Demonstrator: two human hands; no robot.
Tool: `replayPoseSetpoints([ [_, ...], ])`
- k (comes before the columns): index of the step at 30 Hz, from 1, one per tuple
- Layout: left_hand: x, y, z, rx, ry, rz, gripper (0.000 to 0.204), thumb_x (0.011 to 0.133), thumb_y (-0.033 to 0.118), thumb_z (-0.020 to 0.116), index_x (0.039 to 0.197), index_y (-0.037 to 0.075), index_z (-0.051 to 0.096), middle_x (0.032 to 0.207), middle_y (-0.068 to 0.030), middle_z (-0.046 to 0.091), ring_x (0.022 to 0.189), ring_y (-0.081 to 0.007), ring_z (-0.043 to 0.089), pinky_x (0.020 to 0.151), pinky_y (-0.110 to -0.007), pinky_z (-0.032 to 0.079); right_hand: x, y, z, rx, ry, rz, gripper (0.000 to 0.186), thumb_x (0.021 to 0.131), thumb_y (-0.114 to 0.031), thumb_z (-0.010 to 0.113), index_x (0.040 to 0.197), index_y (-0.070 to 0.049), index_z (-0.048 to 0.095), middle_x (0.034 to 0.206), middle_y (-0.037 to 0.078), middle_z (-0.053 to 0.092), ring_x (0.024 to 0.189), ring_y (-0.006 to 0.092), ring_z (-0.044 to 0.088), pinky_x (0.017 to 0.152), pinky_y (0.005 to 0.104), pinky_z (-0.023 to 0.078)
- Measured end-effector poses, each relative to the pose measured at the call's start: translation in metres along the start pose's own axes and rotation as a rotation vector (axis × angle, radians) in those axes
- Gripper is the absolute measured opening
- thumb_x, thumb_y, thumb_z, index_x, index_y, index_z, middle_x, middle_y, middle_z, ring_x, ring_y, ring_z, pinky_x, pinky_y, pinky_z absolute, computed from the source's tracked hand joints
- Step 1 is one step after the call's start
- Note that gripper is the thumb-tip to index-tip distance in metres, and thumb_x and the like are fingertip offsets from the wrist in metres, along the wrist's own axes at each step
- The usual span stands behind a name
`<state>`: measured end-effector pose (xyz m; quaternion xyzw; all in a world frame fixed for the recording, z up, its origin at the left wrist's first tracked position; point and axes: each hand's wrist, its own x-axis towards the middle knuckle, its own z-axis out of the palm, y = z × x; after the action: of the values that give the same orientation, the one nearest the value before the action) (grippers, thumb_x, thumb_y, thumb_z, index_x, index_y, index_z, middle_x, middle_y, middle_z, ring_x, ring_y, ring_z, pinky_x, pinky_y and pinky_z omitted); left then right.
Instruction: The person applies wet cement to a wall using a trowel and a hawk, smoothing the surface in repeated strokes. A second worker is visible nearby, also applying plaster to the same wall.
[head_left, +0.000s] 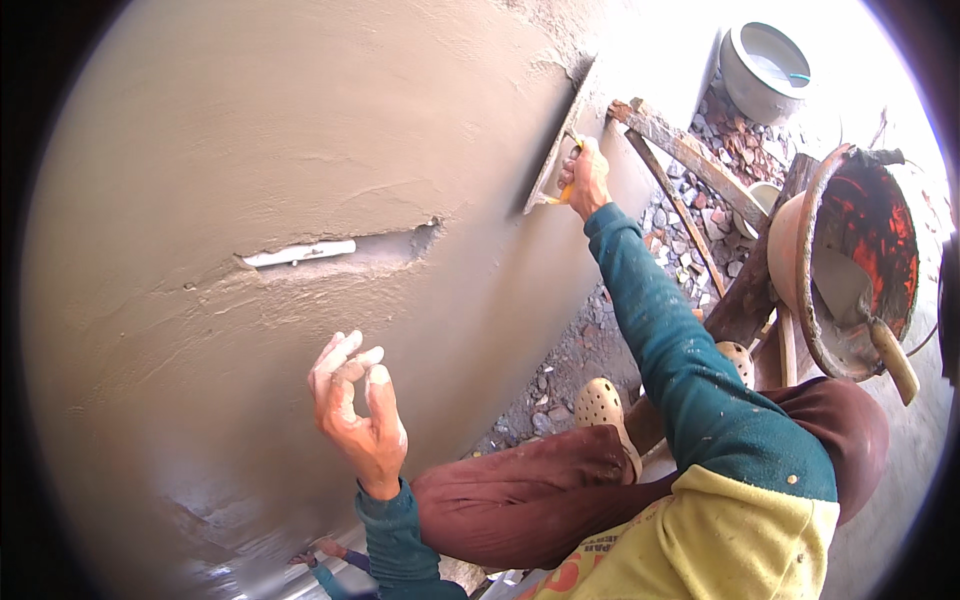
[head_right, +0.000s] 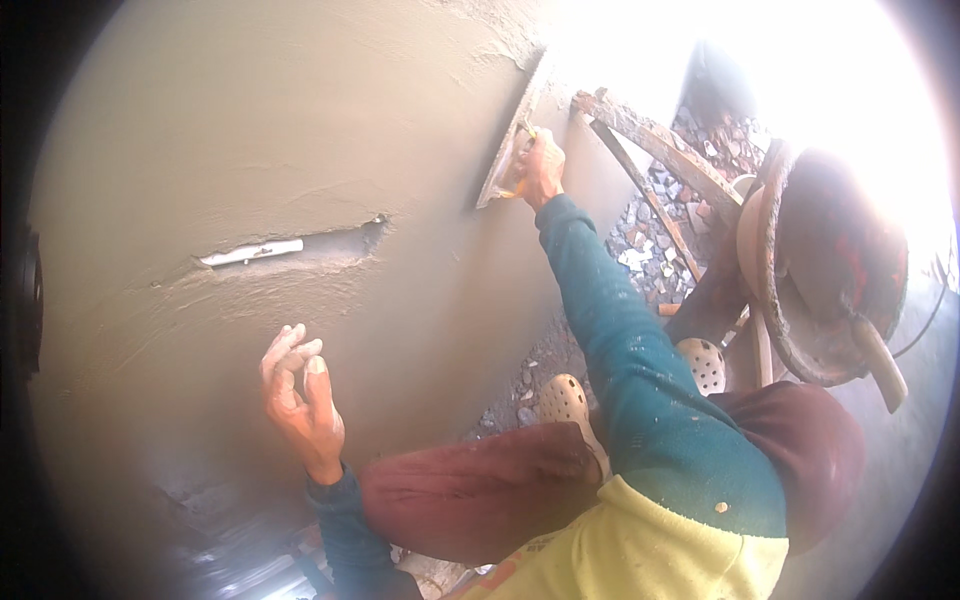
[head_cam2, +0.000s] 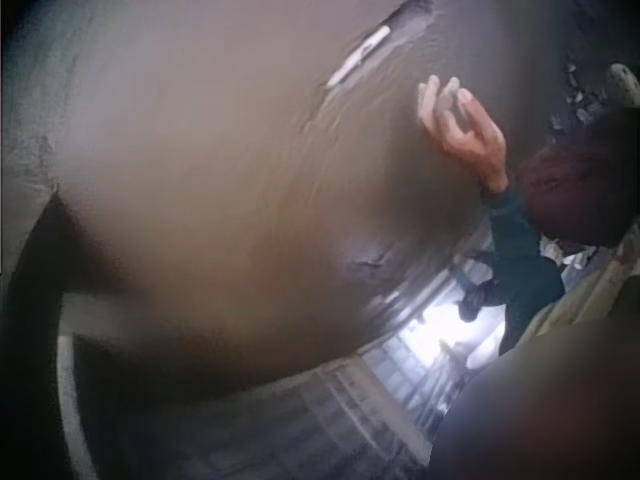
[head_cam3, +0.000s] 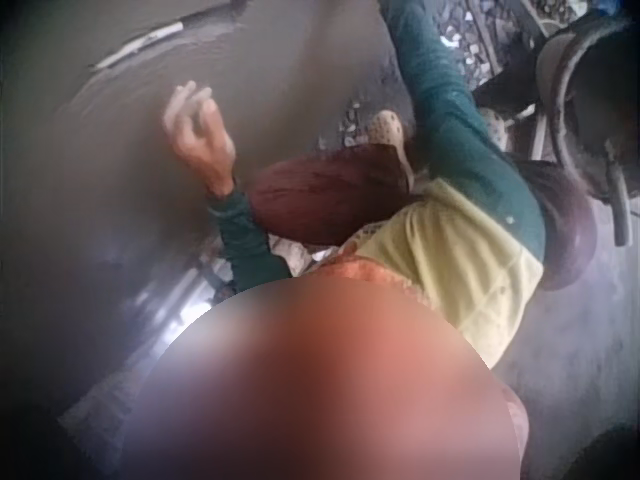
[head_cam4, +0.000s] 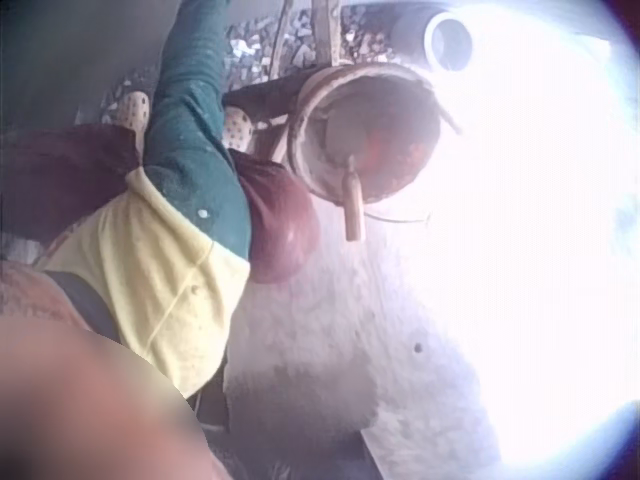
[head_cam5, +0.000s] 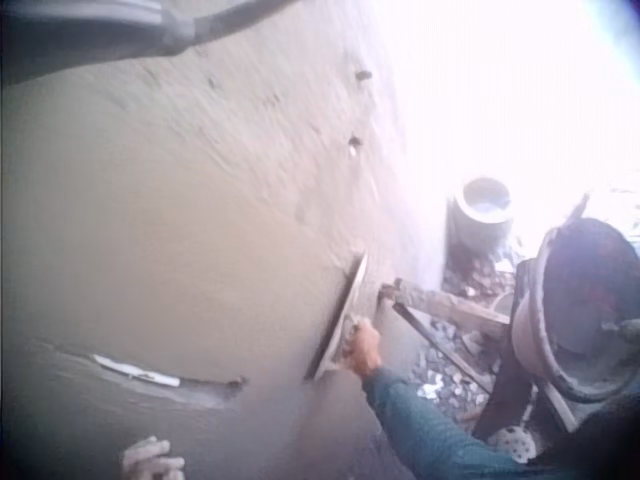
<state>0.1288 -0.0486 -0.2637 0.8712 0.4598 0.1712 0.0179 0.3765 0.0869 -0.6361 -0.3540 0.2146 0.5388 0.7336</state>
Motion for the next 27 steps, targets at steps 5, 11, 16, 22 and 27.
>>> replayPoseSetpoints([
  [5, -0.001, 0.002, -0.003, -0.005, 0.012, 0.014, 0.015, 0.09, 0.006, 0.062, 0.1, 0.001, 0.071, 0.119, -0.0138, 0.068, 0.122, -0.0373, 0.059, 0.103, -0.049, 0.046, -0.08, -0.023, 0.078, -0.271, -0.3, -0.622, 0.033, 0.102, -0.034, 0.053, 0.078, -0.012, 0.054, 0.058, -0.002, 0.045, 0.044, 0.0097, 0.041, 0.041, 0.0285, 0.034],
  [11, 0.003, -0.005, 0.004, 0.017, 0.096, 0.05, 0.015, 0.091, 0.008, 0.063, 0.101, -0.001, 0.071, 0.119, -0.0154, 0.067, 0.12, -0.0367, 0.06, 0.102, -0.047, 0.046, -0.219, -0.029, 0.172, -0.48, -0.493, -1.099, 0.032, 0.1, -0.028, 0.056, 0.089, 0.001, 0.066, 0.067, 0.009, 0.058, 0.06, 0.0135, 0.054, 0.058, 0.032, 0.046],
  [16, -0.002, -0.019, 0.001, -0.03, 0.221, 0.009, 0.017, 0.092, 0.008, 0.063, 0.105, -0.003, 0.07, 0.12, -0.0172, 0.067, 0.119, -0.0363, 0.061, 0.103, -0.047, 0.046, -0.241, -0.021, 0.139, -0.423, -0.834, -0.922, 0.026, 0.1, -0.02, 0.054, 0.094, 0.0, 0.069, 0.073, 0.006, 0.064, 0.064, 0.0107, 0.054, 0.058, 0.0281, 0.045],
  [22, -0.02, -0.029, -0.015, -0.056, 0.303, 0.039, 0.019, 0.092, 0.004, 0.061, 0.108, -0.002, 0.068, 0.121, -0.0177, 0.067, 0.12, -0.0351, 0.061, 0.103, -0.046, 0.047, -0.115, -0.011, 0.047, -0.298, -0.32, -0.442, 0.019, 0.1, -0.017, 0.055, 0.091, -0.005, 0.067, 0.07, 0.005, 0.06, 0.063, 0.0165, 0.057, 0.059, 0.033, 0.048],
  [27, -0.03, -0.026, -0.031, -0.053, 0.403, 0.088, 0.022, 0.092, 0.0, 0.058, 0.113, -0.002, 0.067, 0.122, -0.0191, 0.065, 0.12, -0.0353, 0.061, 0.105, -0.047, 0.047, -0.117, 0.034, 0.07, -0.616, -0.229, -0.882, 0.026, 0.101, -0.022, 0.055, 0.086, -0.003, 0.064, 0.065, 0.007, 0.056, 0.057, 0.0201, 0.055, 0.055, 0.0349, 0.045],
])
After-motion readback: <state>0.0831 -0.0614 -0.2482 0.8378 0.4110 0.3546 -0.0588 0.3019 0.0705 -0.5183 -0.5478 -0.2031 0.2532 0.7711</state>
